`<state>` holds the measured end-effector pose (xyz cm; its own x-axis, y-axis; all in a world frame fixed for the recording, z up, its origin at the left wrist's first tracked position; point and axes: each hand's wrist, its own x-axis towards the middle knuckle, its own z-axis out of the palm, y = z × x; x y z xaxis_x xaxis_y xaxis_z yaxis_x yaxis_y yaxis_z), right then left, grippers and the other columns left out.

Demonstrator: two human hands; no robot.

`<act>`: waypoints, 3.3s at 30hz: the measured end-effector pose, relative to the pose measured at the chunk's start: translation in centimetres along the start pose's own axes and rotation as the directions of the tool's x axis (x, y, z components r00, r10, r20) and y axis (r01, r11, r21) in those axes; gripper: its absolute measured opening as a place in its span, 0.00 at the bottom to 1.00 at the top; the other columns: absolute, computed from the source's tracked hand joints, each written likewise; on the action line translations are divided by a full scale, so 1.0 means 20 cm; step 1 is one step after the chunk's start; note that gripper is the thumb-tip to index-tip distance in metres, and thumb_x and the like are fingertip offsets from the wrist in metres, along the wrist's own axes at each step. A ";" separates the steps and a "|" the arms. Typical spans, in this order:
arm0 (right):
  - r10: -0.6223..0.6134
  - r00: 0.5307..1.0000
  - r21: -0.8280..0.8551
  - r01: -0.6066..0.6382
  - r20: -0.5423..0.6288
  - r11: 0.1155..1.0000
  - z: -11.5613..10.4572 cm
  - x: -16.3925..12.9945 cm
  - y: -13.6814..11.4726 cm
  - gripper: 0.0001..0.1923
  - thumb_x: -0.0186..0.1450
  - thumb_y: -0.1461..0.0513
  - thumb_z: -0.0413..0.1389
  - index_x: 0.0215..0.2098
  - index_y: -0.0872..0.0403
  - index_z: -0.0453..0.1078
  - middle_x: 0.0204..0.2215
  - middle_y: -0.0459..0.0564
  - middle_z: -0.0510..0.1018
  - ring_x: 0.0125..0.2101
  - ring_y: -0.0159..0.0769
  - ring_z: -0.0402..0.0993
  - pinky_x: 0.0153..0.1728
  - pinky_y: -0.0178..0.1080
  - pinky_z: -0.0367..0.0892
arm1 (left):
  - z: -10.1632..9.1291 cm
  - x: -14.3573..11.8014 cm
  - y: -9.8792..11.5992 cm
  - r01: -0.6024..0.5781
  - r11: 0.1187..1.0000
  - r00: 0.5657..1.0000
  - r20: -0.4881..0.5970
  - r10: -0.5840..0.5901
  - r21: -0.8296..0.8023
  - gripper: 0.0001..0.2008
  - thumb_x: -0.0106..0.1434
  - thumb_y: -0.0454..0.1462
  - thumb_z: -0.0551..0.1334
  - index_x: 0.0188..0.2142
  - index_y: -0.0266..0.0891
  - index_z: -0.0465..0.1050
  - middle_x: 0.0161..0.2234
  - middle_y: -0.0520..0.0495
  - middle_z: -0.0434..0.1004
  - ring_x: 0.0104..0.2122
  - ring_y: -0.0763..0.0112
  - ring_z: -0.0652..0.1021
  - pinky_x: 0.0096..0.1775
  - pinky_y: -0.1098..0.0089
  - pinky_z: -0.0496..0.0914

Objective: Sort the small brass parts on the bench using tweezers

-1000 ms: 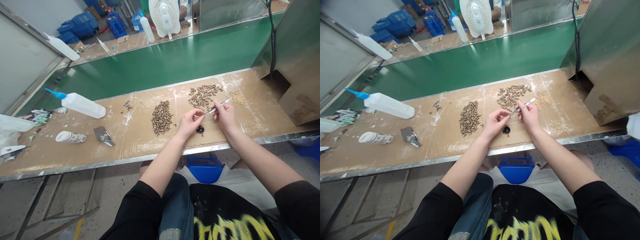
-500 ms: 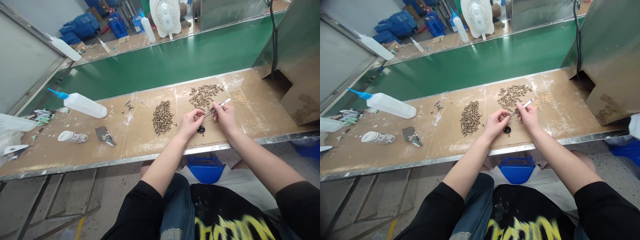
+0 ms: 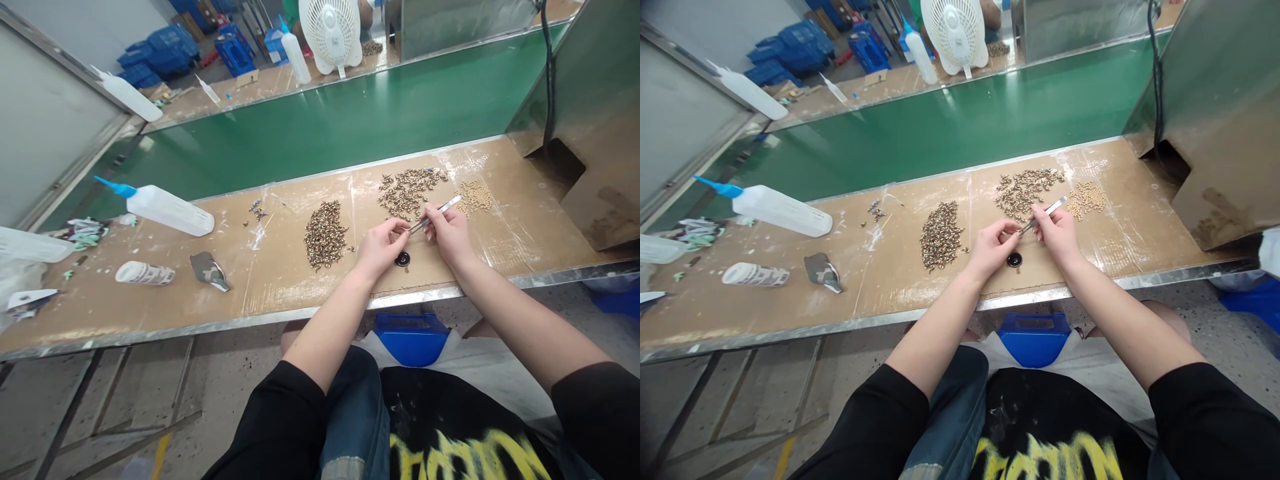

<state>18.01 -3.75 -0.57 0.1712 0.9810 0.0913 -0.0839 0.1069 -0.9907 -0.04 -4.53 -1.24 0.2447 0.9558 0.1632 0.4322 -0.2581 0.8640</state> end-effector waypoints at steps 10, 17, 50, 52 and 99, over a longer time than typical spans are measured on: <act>0.016 1.000 0.026 -0.016 0.016 1.000 0.00 0.00 -0.01 0.28 0.59 0.37 0.69 0.26 0.53 0.77 0.15 0.43 0.72 0.15 0.27 0.65 0.17 0.33 0.59 | 0.00 -0.01 0.01 0.004 1.000 1.000 0.028 -0.004 -0.029 0.08 0.69 0.37 0.66 0.46 0.43 0.81 0.41 0.47 0.85 0.30 0.73 0.81 0.37 0.69 0.76; 0.010 1.000 0.026 -0.010 0.022 1.000 0.00 0.00 0.00 0.29 0.59 0.37 0.69 0.26 0.52 0.76 0.15 0.43 0.72 0.15 0.27 0.65 0.16 0.32 0.59 | 0.00 -0.01 0.01 -0.012 1.000 0.999 0.031 0.012 -0.007 0.08 0.69 0.37 0.65 0.46 0.42 0.81 0.40 0.47 0.86 0.31 0.72 0.81 0.37 0.69 0.75; -0.015 0.997 -0.050 0.018 0.070 0.999 0.01 0.00 0.00 0.25 0.61 0.39 0.68 0.27 0.51 0.77 0.15 0.43 0.72 0.15 0.29 0.65 0.17 0.33 0.61 | -0.01 -0.02 0.05 -0.045 0.993 0.995 0.091 0.035 0.108 0.08 0.71 0.39 0.64 0.46 0.45 0.81 0.37 0.48 0.87 0.32 0.69 0.81 0.34 0.70 0.70; -0.015 0.997 -0.044 0.018 0.073 0.999 0.01 0.00 0.00 0.26 0.61 0.39 0.69 0.26 0.52 0.77 0.15 0.43 0.72 0.15 0.29 0.65 0.17 0.33 0.60 | -0.01 -0.02 0.05 -0.043 0.992 0.995 0.091 0.033 0.120 0.08 0.71 0.39 0.64 0.46 0.45 0.82 0.37 0.49 0.87 0.32 0.69 0.81 0.34 0.70 0.70; -0.086 0.995 0.024 0.086 0.041 0.996 0.01 -0.01 0.00 0.28 0.61 0.36 0.67 0.27 0.52 0.77 0.16 0.43 0.73 0.15 0.29 0.65 0.17 0.34 0.60 | -0.03 -0.03 0.04 -0.179 0.970 0.980 -0.058 0.191 0.162 0.08 0.70 0.39 0.68 0.46 0.45 0.86 0.41 0.48 0.89 0.36 0.67 0.85 0.41 0.65 0.77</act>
<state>17.87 -3.88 -0.53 0.1373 0.9739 0.1807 -0.0924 0.1942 -0.9766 -0.38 -5.25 -0.30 0.2715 0.8956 0.3525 0.5158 -0.4446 0.7323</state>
